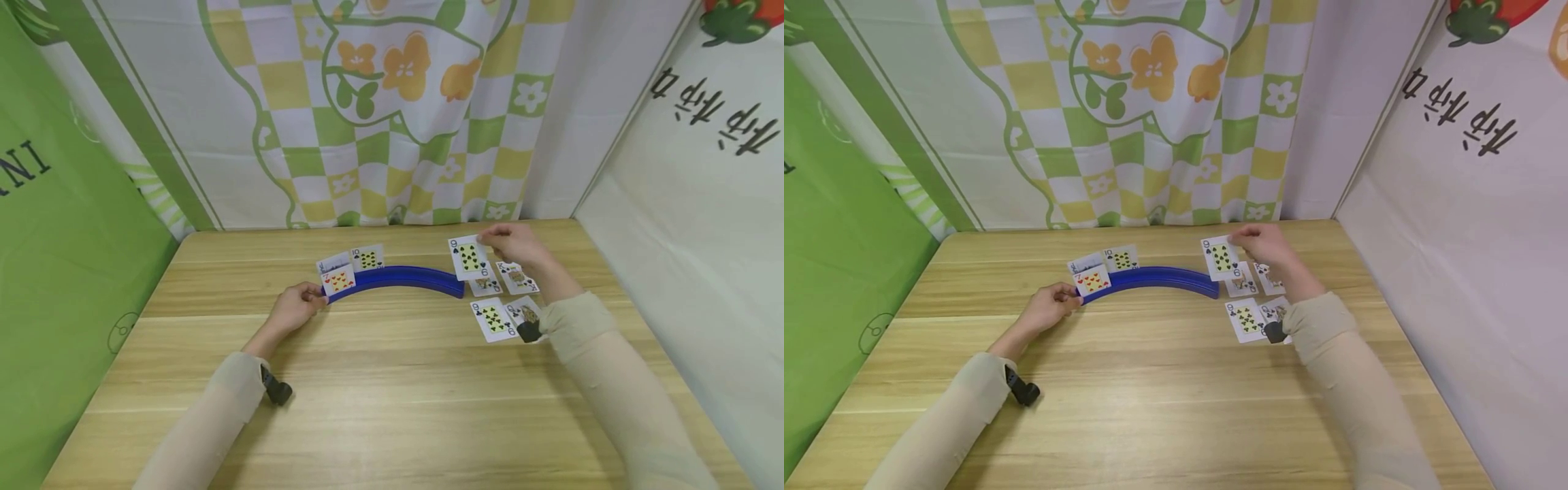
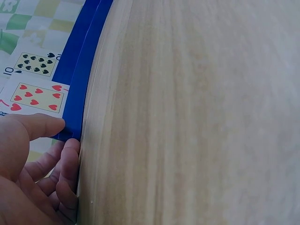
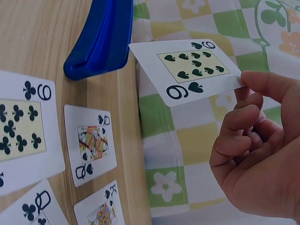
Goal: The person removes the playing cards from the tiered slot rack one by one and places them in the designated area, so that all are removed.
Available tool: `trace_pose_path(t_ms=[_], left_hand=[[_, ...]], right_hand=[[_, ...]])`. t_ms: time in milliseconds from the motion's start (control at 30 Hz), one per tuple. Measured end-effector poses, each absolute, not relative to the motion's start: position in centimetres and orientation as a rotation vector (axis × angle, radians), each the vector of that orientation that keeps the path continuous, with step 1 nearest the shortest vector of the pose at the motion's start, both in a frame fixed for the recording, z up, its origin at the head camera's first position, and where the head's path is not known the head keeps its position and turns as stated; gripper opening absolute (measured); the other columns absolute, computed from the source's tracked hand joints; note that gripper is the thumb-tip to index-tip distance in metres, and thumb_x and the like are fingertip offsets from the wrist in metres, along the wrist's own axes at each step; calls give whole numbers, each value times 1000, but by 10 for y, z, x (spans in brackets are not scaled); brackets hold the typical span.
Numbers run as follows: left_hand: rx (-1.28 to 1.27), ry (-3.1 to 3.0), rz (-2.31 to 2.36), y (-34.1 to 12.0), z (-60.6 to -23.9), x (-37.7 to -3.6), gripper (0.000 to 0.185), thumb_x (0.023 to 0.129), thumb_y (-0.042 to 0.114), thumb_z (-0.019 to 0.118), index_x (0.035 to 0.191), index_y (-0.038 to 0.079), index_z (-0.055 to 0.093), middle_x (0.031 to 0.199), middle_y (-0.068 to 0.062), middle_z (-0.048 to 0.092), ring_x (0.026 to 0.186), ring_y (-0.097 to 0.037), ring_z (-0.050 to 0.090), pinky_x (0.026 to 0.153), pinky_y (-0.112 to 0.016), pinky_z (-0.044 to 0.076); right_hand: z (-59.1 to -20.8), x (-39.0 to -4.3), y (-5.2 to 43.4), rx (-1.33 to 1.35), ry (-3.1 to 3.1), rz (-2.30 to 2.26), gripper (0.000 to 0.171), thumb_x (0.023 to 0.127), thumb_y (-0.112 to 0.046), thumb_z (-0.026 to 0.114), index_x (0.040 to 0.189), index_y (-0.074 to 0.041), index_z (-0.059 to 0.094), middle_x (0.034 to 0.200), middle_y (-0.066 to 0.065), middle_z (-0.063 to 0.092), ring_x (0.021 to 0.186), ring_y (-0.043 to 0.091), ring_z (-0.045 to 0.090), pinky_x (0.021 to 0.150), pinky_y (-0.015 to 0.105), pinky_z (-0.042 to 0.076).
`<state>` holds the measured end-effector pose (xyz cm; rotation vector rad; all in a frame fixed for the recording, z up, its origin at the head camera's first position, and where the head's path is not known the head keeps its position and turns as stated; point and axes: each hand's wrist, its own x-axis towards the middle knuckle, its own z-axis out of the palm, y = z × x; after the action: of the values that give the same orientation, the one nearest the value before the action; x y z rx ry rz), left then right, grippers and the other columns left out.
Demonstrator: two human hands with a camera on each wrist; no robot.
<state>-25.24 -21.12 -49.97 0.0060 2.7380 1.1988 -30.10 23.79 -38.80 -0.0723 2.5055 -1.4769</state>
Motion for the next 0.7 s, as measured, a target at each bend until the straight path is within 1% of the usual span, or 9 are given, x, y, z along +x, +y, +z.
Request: trace_pose_path(t_ms=[167, 333, 533, 700], left_hand=[[4, 2730, 1203, -211, -499, -252, 38, 92, 27, 68, 120, 2, 63, 103, -15, 69, 81, -19, 62, 68, -25, 48], [0, 2735, 1186, -211, -498, -251, 38, 93, 28, 67, 121, 3, 63, 104, -15, 69, 82, -20, 61, 68, -25, 48], [3, 2739, 1183, -211, -497, -252, 38, 93, 29, 67, 121, 3, 63, 104, -15, 68, 81, -19, 61, 67, -25, 48], [3, 2738, 1184, -211, -499, -252, 38, 93, 29, 67, 121, 3, 63, 104, -15, 69, 80, -19, 62, 67, -25, 48]], right_hand=[[-389, -302, 251, -42, 2515, -1475, 30, 98, -25, 62, 117, -1, 62, 61, -12, 49, 53, 4, 41, 53, 22, 37], [-389, -304, 266, -10, 2551, -1460, 27, 98, -27, 62, 115, -5, 64, 66, -11, 51, 57, 4, 44, 55, 22, 39], [-387, -302, 277, 1, 2555, -1468, 32, 98, -26, 63, 118, -1, 62, 71, -12, 54, 60, 3, 45, 57, 22, 42], [-388, -301, 284, 11, 2541, -1490, 33, 98, -24, 63, 120, 1, 60, 73, -13, 55, 59, 2, 45, 57, 21, 42]])
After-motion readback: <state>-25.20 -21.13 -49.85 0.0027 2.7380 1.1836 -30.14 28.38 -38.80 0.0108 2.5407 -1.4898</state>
